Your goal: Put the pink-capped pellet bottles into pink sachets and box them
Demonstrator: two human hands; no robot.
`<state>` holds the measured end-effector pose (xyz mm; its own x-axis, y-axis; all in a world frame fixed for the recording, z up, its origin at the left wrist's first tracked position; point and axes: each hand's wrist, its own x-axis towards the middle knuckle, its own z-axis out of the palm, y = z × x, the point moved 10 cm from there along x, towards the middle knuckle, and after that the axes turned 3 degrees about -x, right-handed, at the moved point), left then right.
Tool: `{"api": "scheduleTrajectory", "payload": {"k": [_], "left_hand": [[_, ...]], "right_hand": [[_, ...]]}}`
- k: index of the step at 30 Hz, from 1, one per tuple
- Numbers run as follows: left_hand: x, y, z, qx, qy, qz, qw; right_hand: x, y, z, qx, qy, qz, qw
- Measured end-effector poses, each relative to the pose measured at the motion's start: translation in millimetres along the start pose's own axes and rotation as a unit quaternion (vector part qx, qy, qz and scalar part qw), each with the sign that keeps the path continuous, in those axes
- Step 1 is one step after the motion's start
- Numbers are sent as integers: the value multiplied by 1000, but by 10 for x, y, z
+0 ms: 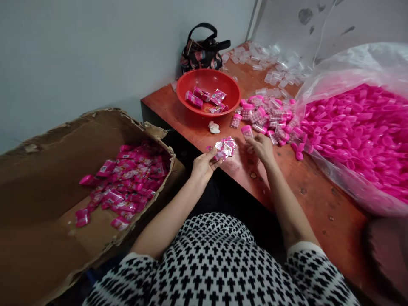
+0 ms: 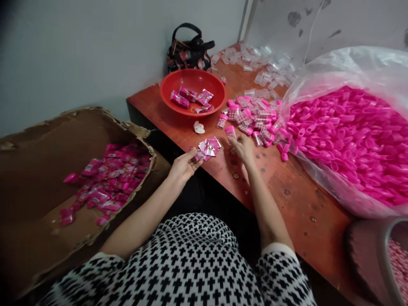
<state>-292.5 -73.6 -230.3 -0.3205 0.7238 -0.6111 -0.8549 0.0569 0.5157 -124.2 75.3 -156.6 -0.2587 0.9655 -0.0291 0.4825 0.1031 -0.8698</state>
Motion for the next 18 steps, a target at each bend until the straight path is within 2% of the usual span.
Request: {"api": "scheduleTrajectory", "payload": {"k": [3, 7, 10, 18], "left_hand": [[10, -81, 57, -56, -2, -15, 998], [-21, -179, 129, -91, 4, -30, 995], [-58, -220, 205, -97, -12, -28, 995], [-163, -243, 336, -40, -50, 6, 998]], "right_hand": [[-585, 20, 180, 139, -53, 43, 988], [-1167, -31, 405, 207, -71, 60, 974], [-1304, -16, 473, 214, -55, 64, 973], [-1288, 35, 401, 217, -15, 50, 975]]}}
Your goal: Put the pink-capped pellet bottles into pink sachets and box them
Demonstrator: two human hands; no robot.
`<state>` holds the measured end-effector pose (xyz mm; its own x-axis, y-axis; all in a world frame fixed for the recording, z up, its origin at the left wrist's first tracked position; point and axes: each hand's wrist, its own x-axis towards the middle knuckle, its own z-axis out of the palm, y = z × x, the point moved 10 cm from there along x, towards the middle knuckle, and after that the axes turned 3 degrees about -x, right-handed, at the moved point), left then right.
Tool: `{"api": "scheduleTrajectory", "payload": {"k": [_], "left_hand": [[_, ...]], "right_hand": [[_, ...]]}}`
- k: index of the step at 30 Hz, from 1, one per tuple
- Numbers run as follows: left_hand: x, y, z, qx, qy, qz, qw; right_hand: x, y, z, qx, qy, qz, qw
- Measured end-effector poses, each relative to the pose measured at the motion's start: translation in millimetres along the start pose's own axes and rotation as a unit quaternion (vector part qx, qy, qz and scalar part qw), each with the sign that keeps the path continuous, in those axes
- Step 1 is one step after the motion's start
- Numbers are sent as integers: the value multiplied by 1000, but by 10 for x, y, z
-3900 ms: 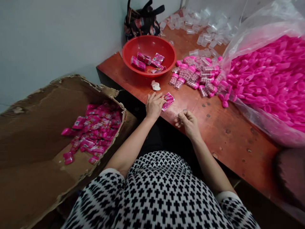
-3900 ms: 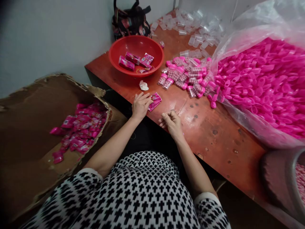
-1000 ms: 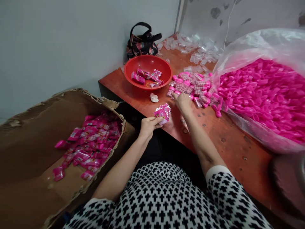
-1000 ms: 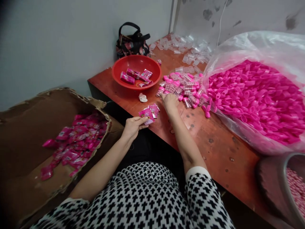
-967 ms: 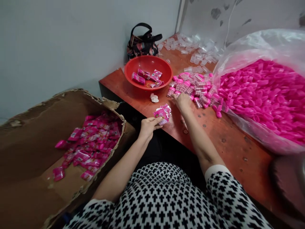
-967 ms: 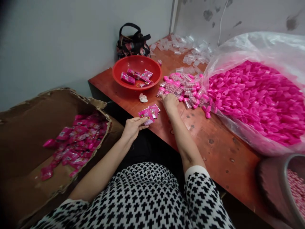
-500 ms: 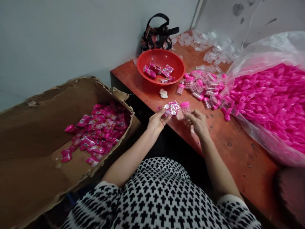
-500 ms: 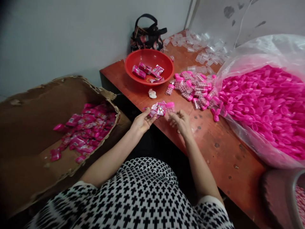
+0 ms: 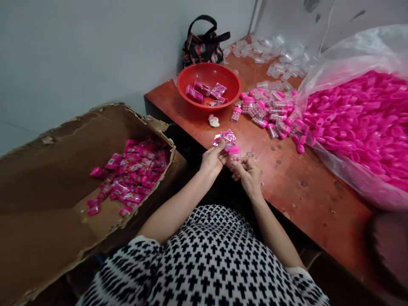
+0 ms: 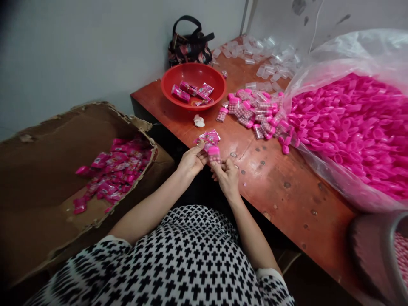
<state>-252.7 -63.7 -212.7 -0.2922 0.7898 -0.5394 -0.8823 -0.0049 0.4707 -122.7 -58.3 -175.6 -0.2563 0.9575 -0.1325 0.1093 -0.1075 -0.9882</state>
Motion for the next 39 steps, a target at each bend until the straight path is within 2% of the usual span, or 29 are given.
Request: {"api": "scheduleTrajectory", "payload": {"k": [6, 10, 12, 15, 20, 22, 25, 29, 31, 34, 39], "left_hand": [[-43, 56, 163, 65, -66, 23, 995], [-88, 69, 302, 111, -138, 27, 984], [-106, 57, 332, 138, -156, 28, 978], [-112, 36, 329, 173, -158, 24, 972], [-96, 64, 331, 226, -159, 25, 961], [-97, 63, 333, 239, -161, 23, 957], [-115, 53, 308, 227, -151, 28, 962], [-147, 9, 230, 201, -120, 26, 972], [-162, -29, 215, 196, -117, 14, 974], [-183, -45, 244, 176, -132, 8, 975], [-187, -6, 283, 152, -157, 23, 976]], "right_hand": [[19, 76, 68, 41, -39, 22, 998], [16, 32, 25, 27, -11, -1, 1000], [3, -17, 4, 5, 7, -25, 1000], [3, -42, -16, -10, 25, -43, 999], [51, 94, 115, 91, -36, 22, 995], [57, 75, 96, 88, -20, 13, 996], [44, 6, 9, 39, 35, -25, 998], [39, 104, 122, 117, -10, 15, 993], [36, 114, 118, 132, -11, 16, 991], [30, 84, 54, 116, 9, -1, 993], [16, 103, 54, 133, 0, 6, 991]]}}
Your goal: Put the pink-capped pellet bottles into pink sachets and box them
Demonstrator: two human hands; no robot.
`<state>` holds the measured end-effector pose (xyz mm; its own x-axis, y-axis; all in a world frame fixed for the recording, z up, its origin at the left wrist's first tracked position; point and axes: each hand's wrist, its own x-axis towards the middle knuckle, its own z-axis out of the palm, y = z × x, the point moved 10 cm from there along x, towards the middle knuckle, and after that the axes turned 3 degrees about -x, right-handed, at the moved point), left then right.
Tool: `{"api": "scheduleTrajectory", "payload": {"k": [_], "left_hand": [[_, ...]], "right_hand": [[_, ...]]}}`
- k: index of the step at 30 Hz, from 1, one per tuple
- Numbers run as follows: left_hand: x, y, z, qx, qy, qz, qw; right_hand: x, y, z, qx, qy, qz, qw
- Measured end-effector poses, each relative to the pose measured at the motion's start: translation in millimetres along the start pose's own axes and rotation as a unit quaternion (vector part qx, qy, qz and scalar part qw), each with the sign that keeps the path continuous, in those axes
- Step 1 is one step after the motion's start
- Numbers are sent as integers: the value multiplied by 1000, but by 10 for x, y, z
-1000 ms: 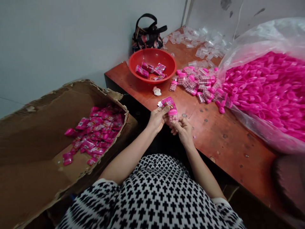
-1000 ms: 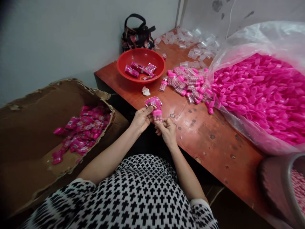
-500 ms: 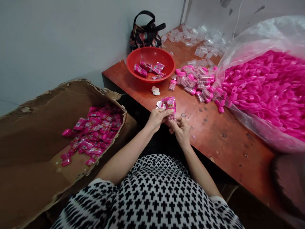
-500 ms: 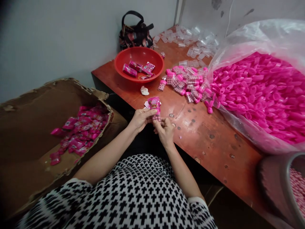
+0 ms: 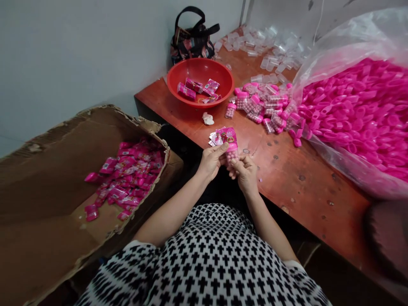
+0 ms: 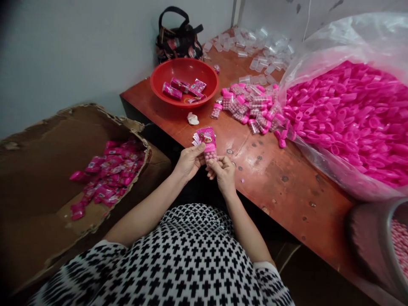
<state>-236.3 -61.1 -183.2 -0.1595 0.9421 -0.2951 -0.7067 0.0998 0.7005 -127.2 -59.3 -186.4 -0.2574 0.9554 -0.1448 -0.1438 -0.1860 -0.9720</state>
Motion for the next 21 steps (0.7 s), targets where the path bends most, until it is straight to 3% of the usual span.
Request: {"api": "scheduleTrajectory", "payload": {"k": [6, 10, 12, 19, 21], "left_hand": [[-23, 36, -78, 31, 42, 27, 998], [-98, 25, -131, 21, 90, 35, 995], [-111, 18, -126, 23, 89, 31, 995], [-34, -38, -106, 26, 40, -18, 999], [-16, -69, -107, 24, 31, -34, 999]], "right_hand": [[-44, -41, -17, -35, 37, -32, 998], [-12, 139, 59, 53, 1, 49, 997], [-11, 199, 83, 88, -11, 79, 993], [-95, -6, -18, -66, 39, -31, 997], [-103, -2, -20, -67, 43, -36, 996]]}}
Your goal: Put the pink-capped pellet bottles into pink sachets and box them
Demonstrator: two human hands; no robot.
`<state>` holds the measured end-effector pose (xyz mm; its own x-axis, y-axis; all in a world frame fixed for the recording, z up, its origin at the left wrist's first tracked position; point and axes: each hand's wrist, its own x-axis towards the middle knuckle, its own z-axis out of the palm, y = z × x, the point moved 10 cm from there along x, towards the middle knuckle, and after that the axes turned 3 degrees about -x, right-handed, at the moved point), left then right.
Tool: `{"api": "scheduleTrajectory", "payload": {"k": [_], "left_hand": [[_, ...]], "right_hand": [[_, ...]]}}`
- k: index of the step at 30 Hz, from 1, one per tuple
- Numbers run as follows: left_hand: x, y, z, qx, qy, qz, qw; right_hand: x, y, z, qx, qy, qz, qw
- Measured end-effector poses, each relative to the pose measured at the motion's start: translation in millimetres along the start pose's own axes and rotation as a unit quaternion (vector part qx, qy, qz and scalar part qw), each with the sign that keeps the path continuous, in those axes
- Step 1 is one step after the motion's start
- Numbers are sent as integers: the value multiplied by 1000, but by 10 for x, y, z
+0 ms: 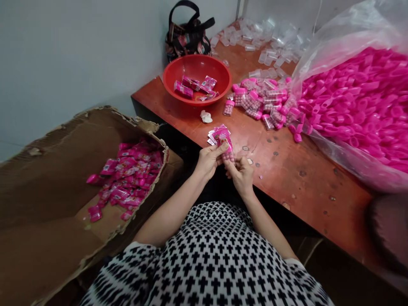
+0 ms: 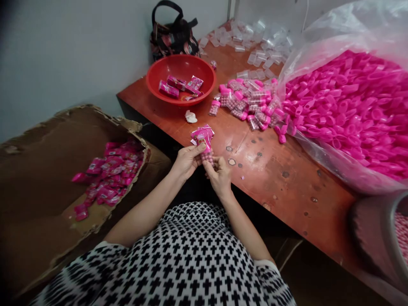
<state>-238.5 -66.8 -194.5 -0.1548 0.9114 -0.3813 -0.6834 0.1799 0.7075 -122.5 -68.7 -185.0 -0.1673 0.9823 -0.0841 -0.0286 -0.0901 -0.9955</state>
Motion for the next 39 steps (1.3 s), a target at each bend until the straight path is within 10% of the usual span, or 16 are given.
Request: {"api": "scheduleTrajectory", "payload": {"k": [6, 14, 22, 31, 39], "left_hand": [[15, -43, -14, 39, -9, -15, 999], [-48, -77, 4, 13, 6, 1, 1000], [-57, -87, 3, 87, -37, -26, 995], [-38, -81, 13, 23, -14, -9, 1000], [-149, -158, 47, 89, -61, -32, 994]], "right_hand": [[21, 237, 100, 126, -34, 104, 986], [-18, -15, -102, -90, 42, -45, 994], [-49, 228, 143, 155, -34, 109, 981], [-67, 22, 14, -15, -4, -21, 1000], [-125, 201, 193, 181, -39, 111, 977]]}}
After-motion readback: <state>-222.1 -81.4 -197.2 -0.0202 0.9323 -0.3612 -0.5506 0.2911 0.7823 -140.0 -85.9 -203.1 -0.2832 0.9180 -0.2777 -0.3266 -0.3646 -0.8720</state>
